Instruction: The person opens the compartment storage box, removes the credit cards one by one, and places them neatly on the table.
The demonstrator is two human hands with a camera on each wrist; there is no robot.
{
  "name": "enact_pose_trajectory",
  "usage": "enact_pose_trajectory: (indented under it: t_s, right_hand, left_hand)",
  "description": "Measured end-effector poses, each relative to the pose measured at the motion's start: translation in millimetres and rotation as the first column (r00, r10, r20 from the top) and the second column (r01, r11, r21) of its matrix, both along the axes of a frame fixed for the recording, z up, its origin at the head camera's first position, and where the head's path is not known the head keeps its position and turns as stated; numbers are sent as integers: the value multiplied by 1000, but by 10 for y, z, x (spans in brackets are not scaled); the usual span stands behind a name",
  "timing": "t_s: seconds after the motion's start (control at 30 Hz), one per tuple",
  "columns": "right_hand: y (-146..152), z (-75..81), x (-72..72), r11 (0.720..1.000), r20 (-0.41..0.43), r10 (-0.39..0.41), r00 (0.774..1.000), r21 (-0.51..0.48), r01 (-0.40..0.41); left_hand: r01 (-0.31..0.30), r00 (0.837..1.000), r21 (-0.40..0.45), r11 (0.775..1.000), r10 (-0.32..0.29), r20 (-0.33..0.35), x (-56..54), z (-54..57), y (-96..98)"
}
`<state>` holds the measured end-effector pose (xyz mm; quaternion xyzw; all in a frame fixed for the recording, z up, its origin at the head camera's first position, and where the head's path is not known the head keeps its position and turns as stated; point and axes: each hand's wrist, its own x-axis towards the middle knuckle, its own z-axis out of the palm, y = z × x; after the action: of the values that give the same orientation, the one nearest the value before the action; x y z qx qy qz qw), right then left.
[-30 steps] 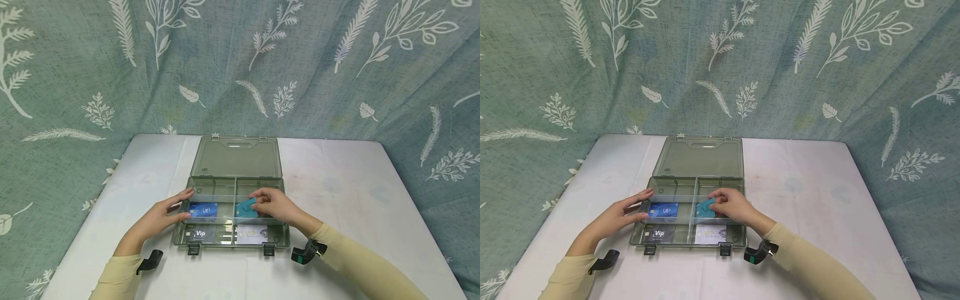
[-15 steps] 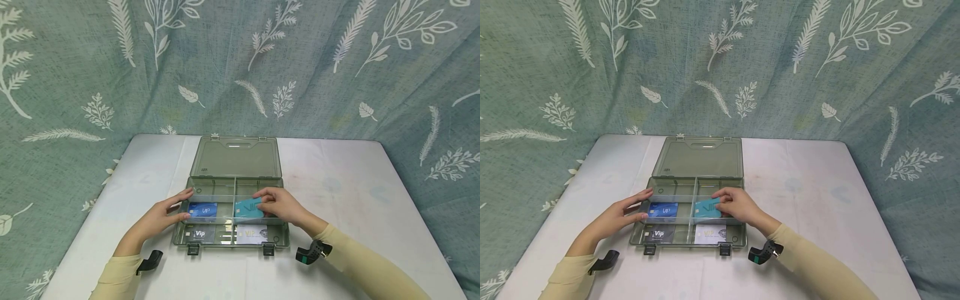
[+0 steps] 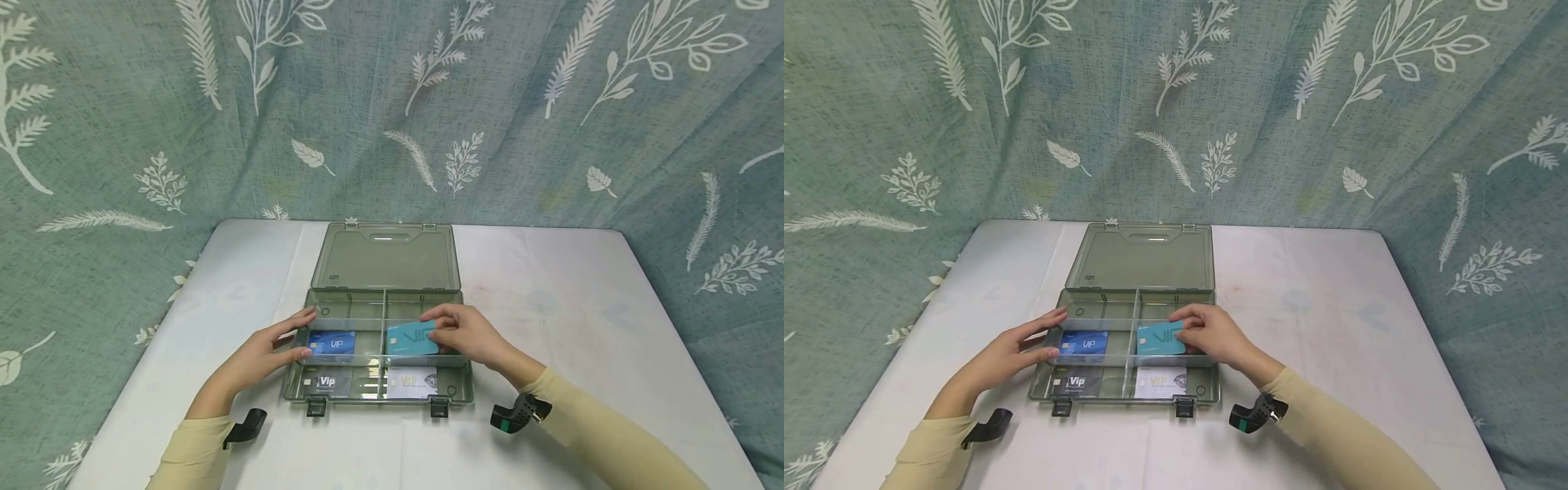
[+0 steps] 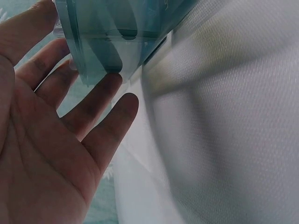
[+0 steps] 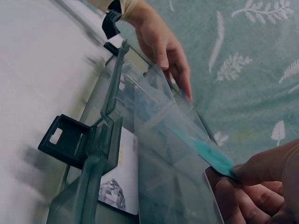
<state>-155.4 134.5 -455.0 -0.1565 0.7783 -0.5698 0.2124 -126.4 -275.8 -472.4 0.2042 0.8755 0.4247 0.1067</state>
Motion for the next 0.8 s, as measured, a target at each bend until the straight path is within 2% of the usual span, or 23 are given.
enact_pose_trajectory:
  t_s: [0.4, 0.8]
  right_hand:
    - [146, 44, 2, 998, -1, -58, 998, 1, 58]
    - [324, 52, -1, 994, -39, -105, 994, 23, 106]
  left_hand:
    - [4, 1000, -3, 1000, -4, -14, -3, 11, 12]
    - [8, 1000, -6, 1000, -8, -11, -2, 18, 15]
